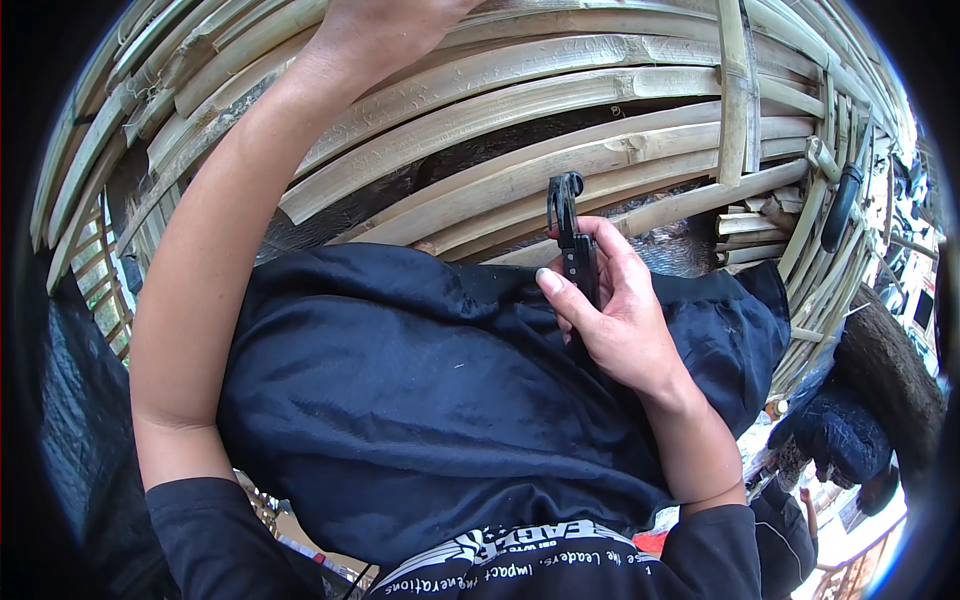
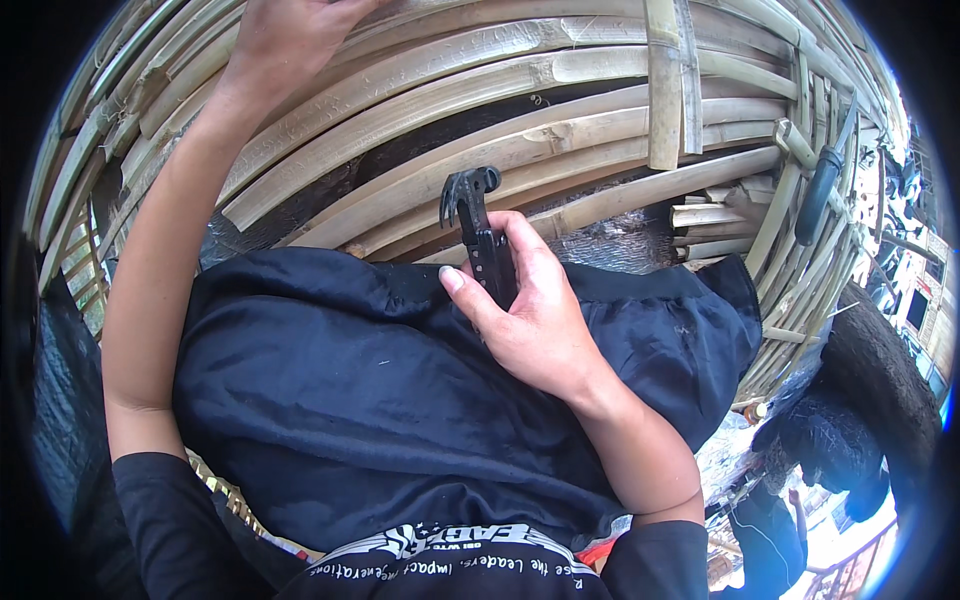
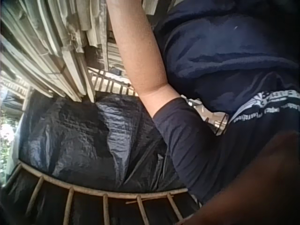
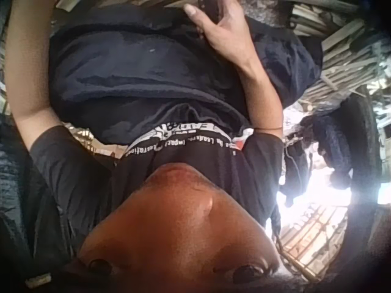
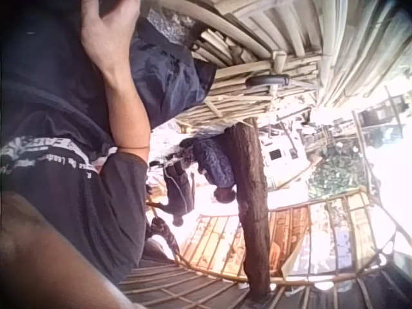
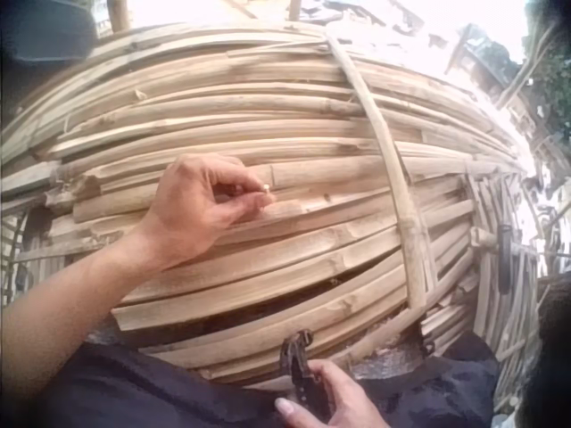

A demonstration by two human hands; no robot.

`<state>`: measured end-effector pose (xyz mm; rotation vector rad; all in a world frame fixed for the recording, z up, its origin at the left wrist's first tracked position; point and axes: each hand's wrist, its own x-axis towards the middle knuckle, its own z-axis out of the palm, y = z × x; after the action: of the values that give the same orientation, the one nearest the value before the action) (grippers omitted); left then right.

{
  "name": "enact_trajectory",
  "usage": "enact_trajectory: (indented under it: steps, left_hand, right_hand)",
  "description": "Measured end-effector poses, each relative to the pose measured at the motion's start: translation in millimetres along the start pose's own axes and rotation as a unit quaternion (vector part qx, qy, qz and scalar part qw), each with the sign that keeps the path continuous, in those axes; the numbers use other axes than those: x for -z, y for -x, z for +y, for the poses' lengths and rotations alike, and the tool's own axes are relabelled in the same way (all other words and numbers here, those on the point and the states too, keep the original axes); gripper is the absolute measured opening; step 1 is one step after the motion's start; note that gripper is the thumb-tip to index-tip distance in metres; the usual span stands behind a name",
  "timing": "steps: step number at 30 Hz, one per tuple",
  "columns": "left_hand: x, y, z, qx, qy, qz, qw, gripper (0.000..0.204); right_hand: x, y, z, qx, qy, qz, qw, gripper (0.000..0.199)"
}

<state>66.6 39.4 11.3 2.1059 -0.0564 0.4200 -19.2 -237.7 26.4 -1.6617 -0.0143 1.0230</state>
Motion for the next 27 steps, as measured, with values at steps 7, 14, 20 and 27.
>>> enact_trajectory:
  steps: [7, 14, 20, 27]
  left_hand:
    - [1, 2, 3, -0.003, 0.014, -0.003, 1.000, 0.005]
    - [2, -2, 9, 0.023, 0.004, -0.017, 1.000, 0.005]
    - [3, -1, 3, -0.028, 0.044, -0.016, 0.999, 0.007]
    - [4, -1, 1, -0.027, 0.053, -0.026, 0.998, 0.006]
  right_hand:
    - [1, 0, 0, 0.003, 0.006, -0.003, 1.000, 0.035]
    - [1, 0, 0, -0.002, 0.006, -0.002, 1.000, 0.034]
    - [1, -1, 1, 0.002, 0.018, -0.003, 1.000, 0.035]
    - [0, -1, 4, 0.017, 0.032, 0.004, 0.999, 0.036]
